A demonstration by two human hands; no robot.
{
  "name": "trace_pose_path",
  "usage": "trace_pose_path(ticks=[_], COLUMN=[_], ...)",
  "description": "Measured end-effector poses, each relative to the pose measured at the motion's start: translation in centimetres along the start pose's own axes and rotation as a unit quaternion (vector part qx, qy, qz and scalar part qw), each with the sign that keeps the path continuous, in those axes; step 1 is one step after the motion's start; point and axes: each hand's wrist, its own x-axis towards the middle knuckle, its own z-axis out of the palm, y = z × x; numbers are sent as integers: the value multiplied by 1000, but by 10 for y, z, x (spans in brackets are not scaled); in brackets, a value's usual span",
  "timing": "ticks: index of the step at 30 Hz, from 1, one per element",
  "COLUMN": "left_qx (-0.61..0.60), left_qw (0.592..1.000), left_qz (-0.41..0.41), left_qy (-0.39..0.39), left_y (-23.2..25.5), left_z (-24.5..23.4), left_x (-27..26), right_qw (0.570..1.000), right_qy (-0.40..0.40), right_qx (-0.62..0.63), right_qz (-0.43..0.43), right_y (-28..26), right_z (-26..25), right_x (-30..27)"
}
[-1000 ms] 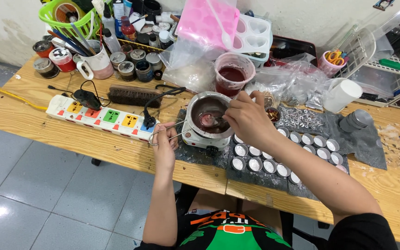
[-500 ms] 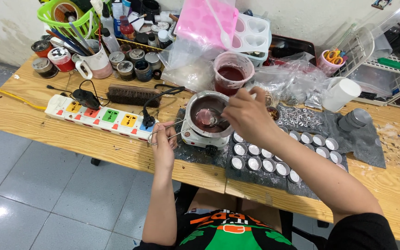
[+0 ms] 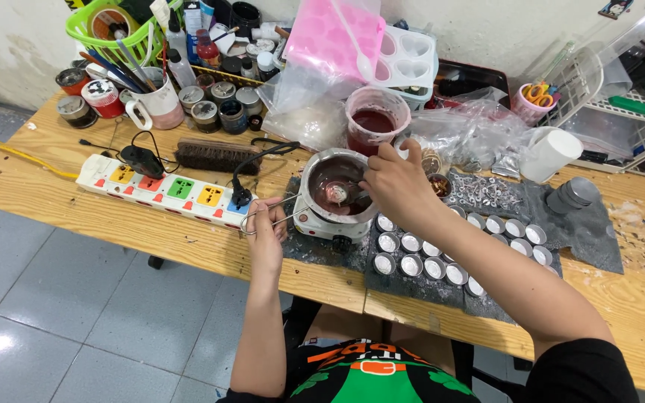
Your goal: Melting wax and pouring it into small metal containers using a spoon and tweezers.
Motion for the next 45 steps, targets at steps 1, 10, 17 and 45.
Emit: trace_pose_path(ticks=[1, 10, 17, 45], left_qx=[0, 1, 9, 10], left_qw=[1000, 1000, 1000, 1000], left_qz=[-1, -4, -12, -15], left_qy=[0, -2, 6, 18], left_y=[0, 4, 4, 3], left_z=[-1, 2, 2, 2], left_x=[-1, -1, -1, -3], right_qw=[1000, 952, 932, 946], right_qy=[-1, 177, 221, 313], right_qx=[1, -185, -220, 79], right_qz=[0, -170, -183, 30], right_y=[1, 18, 25, 8], right_z=[2, 10, 20, 30], right_x=[-4, -62, -109, -114])
